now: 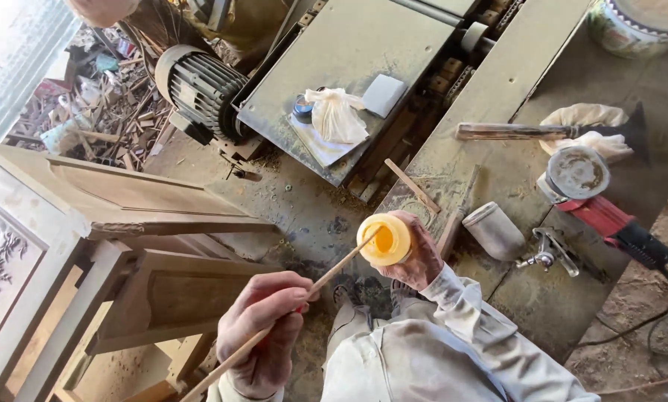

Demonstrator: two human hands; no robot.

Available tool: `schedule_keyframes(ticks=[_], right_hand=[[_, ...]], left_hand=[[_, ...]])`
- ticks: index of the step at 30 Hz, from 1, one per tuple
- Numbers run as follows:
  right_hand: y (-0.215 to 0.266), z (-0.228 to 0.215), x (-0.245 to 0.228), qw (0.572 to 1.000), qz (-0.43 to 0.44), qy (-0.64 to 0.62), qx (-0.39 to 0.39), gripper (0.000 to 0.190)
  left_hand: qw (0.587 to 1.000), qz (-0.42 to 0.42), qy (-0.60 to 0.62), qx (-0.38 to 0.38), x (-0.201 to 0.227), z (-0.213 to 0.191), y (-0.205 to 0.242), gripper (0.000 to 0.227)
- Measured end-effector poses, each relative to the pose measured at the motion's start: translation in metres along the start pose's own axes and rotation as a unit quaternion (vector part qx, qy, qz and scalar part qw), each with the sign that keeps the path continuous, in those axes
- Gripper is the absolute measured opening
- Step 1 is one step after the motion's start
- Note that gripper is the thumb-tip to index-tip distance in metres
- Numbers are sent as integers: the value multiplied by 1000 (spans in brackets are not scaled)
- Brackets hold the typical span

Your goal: Applying a yellow sealant or glue to a decorative carved wooden panel using a small wooden stick as an applicator.

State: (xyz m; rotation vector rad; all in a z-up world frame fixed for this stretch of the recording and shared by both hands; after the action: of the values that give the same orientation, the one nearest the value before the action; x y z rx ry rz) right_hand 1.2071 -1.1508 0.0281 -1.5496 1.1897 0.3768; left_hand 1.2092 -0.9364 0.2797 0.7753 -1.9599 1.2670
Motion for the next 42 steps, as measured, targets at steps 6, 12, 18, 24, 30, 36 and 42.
schedule_keyframes(ticks=[6, 12, 18, 24, 30, 36, 42], right_hand=[[-3, -3, 21, 989, 37, -140, 18, 77], [13, -5, 52, 996, 66, -64, -13, 88], [30, 6, 101, 919, 213, -331, 6, 74], [38, 39, 88, 500, 506, -699, 72, 42], [51, 43, 94, 534, 555, -631, 91, 31], [1, -1, 54, 992, 84, -80, -42, 83], [6, 1, 65, 979, 125, -158, -34, 89]], left_hand=[[998, -42, 14, -33, -12, 5, -6, 27], [950, 70, 44, -300, -5, 52, -5, 18], [942, 118, -72, -305, 2, 63, 16, 39], [945, 50, -175, -273, -26, 46, 57, 15], [939, 10, -180, -292, -27, 28, 64, 22], [905, -64, -224, -356, -32, 20, 75, 34], [894, -30, -235, -380, -20, 8, 76, 37]])
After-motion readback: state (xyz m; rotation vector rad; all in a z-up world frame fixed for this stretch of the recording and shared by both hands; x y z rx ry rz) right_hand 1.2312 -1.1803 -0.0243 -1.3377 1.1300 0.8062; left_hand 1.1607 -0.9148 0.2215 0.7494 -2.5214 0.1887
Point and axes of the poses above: each hand's wrist, its own y-axis away from the middle knuckle, its own z-axis out of the palm, x = y × z, the point moved 8 cm from there along -y, towards the middle knuckle, and after that the axes turned 1 degree about -y, right-handed, at the moved point
